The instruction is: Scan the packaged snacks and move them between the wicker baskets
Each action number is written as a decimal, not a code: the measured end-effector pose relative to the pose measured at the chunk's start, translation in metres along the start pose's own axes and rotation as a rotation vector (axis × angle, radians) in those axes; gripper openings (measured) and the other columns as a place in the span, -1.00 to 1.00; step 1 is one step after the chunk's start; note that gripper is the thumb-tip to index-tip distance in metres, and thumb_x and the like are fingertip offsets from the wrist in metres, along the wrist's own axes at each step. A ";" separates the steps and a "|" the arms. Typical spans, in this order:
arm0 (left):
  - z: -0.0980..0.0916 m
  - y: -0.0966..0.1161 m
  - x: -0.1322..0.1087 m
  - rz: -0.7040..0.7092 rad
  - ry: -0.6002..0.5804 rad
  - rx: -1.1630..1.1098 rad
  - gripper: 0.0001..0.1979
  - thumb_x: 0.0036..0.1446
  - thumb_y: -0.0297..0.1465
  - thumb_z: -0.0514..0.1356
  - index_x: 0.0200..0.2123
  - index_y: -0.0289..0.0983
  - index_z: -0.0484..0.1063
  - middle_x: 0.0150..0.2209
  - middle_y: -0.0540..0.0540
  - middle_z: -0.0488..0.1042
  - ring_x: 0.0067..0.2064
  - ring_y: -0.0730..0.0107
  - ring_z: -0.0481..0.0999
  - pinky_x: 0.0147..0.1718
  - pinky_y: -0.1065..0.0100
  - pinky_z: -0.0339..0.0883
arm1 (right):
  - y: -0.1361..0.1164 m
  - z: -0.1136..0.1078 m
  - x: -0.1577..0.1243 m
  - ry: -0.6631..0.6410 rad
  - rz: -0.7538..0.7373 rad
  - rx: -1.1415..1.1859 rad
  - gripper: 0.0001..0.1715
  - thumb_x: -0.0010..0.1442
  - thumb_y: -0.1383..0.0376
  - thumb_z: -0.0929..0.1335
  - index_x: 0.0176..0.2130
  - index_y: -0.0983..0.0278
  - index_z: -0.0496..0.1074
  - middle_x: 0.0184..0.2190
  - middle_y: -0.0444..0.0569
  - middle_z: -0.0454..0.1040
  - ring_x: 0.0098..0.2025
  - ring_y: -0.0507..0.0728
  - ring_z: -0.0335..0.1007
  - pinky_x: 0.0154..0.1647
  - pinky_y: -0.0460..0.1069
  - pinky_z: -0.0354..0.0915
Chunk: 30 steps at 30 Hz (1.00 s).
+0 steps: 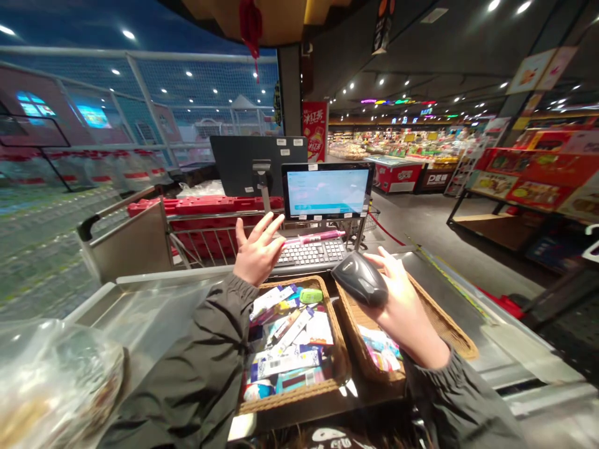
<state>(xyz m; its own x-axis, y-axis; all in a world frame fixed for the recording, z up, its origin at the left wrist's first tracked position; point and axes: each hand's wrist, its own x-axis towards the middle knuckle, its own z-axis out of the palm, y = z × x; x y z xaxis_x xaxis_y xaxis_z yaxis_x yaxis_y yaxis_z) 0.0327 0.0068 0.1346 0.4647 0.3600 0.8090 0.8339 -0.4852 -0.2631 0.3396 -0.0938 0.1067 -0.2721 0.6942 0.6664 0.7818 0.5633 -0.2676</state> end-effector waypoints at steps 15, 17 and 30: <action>-0.016 -0.004 -0.072 -0.052 -0.315 -0.064 -0.73 0.36 -0.33 0.09 -0.32 -0.20 0.56 0.27 -0.16 0.39 0.31 0.04 0.34 0.35 -0.36 -0.50 | -0.012 0.025 -0.006 -0.082 0.046 0.056 -0.58 0.13 0.22 0.39 0.00 0.25 0.48 0.17 0.21 0.39 0.39 0.54 0.03 0.29 0.56 0.03; -0.016 -0.002 -0.090 -0.075 -0.383 -0.089 -0.73 0.35 -0.35 0.09 -0.32 -0.20 0.57 0.26 -0.17 0.40 0.29 0.03 0.36 0.33 -0.41 -0.44 | -0.012 0.029 -0.007 -0.090 0.046 0.058 -0.57 0.12 0.22 0.40 0.00 0.25 0.47 0.16 0.21 0.40 0.39 0.53 0.03 0.29 0.55 0.03; 0.004 0.016 -0.167 -0.185 -0.740 -0.164 -0.85 0.20 -0.32 0.25 -0.31 -0.21 0.62 0.25 -0.28 0.40 0.30 -0.13 0.33 0.28 -0.48 -0.29 | -0.016 0.039 -0.008 -0.136 0.047 0.070 -0.56 0.12 0.23 0.40 0.02 0.24 0.47 0.16 0.20 0.41 0.38 0.52 0.06 0.29 0.56 0.03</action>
<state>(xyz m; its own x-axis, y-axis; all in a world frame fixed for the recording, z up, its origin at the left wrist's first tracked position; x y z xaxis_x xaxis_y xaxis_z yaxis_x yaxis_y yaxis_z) -0.0303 -0.0583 -0.0073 0.4486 0.8563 0.2561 0.8891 -0.4567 -0.0301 0.3072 -0.0912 0.0791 -0.3129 0.7722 0.5530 0.7556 0.5552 -0.3476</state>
